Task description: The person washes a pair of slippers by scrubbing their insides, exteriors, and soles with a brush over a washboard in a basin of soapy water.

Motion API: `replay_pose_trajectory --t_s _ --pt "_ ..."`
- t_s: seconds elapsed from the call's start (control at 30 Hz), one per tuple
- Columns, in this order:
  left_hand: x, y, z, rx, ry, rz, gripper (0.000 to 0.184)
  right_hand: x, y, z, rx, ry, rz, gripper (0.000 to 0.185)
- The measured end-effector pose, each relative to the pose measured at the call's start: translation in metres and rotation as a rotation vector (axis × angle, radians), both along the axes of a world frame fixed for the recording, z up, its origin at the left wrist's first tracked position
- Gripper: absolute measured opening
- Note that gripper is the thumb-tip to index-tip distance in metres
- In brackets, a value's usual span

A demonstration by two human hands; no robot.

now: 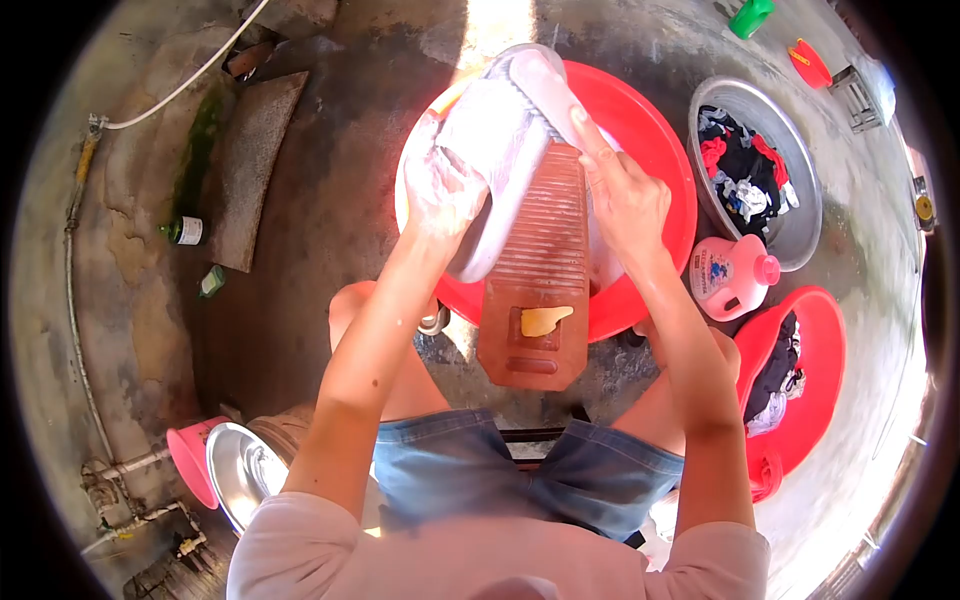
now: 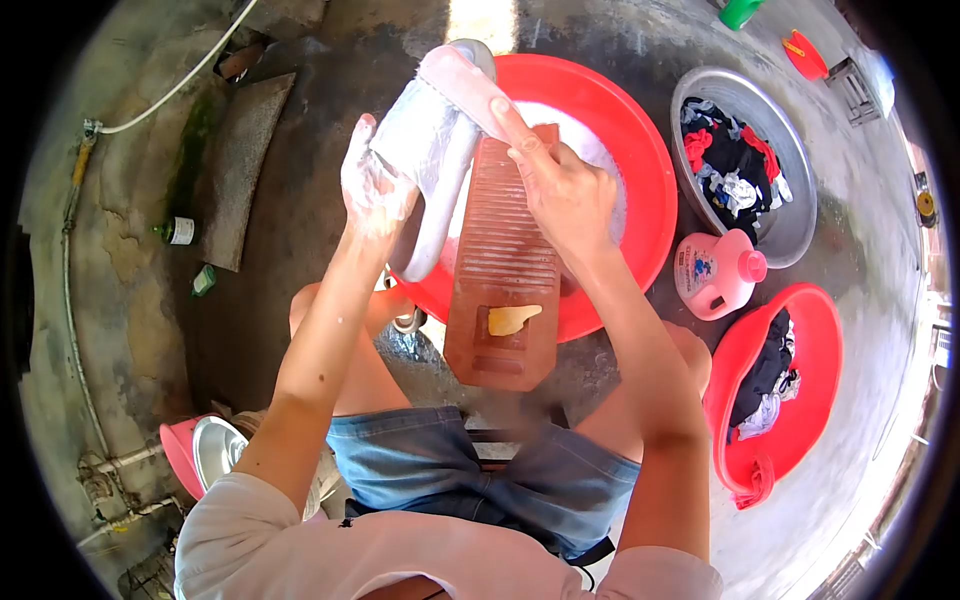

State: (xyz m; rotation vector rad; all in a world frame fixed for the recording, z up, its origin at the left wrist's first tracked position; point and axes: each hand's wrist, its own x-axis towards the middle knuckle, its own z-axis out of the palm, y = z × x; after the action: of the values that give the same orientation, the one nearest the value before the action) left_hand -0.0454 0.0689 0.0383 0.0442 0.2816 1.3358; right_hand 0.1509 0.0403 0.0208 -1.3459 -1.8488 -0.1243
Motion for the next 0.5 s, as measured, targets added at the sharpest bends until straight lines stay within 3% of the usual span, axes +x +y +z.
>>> replay_pose_trajectory --t_s 0.03,0.1,0.17,0.2,0.23,0.27,0.33,0.37,0.4,0.43,0.47,0.5 --pt "-0.001 -0.002 0.011 0.005 0.1 0.065 0.045 -0.004 -0.008 -0.003 -0.014 -0.032 0.069 0.05" --pt "-0.015 0.008 -0.008 0.067 -0.061 -0.046 0.042 -0.015 -0.037 -0.012 -0.04 -0.097 0.189 0.05" --pt "-0.011 0.018 -0.056 0.476 -0.558 -0.381 0.04 -0.017 -0.027 -0.003 0.019 -0.139 0.171 0.05" --pt "-0.003 0.004 -0.033 0.377 -0.414 -0.223 0.04 -0.013 -0.014 0.001 0.023 -0.085 0.114 0.049" --pt "-0.003 0.0 -0.009 -0.007 -0.15 -0.055 0.044 -0.008 -0.008 0.002 0.024 -0.03 0.064 0.049" --pt "-0.009 0.001 -0.001 -0.05 -0.081 -0.004 0.046 -0.002 -0.009 -0.007 -0.006 0.024 0.043 0.051" --pt "-0.016 0.01 -0.001 -0.015 -0.088 0.001 0.051 -0.014 -0.03 -0.012 0.029 -0.13 0.164 0.052" --pt "-0.013 0.004 -0.008 0.007 0.028 -0.079 0.047 -0.019 -0.038 -0.012 0.045 -0.211 0.219 0.053" --pt "-0.013 0.014 -0.045 0.224 -0.189 -0.145 0.046 -0.023 -0.031 -0.012 0.056 -0.221 0.248 0.055" --pt "-0.005 0.013 -0.048 0.431 -0.404 -0.205 0.045 -0.018 -0.024 -0.012 0.058 -0.202 0.202 0.056" --pt "-0.01 0.013 -0.048 0.264 -0.309 -0.135 0.045 -0.011 -0.018 -0.013 0.053 -0.179 0.16 0.056" --pt "-0.005 0.005 -0.011 0.097 -0.203 -0.075 0.044 -0.006 -0.015 -0.013 0.055 -0.158 0.125 0.057"
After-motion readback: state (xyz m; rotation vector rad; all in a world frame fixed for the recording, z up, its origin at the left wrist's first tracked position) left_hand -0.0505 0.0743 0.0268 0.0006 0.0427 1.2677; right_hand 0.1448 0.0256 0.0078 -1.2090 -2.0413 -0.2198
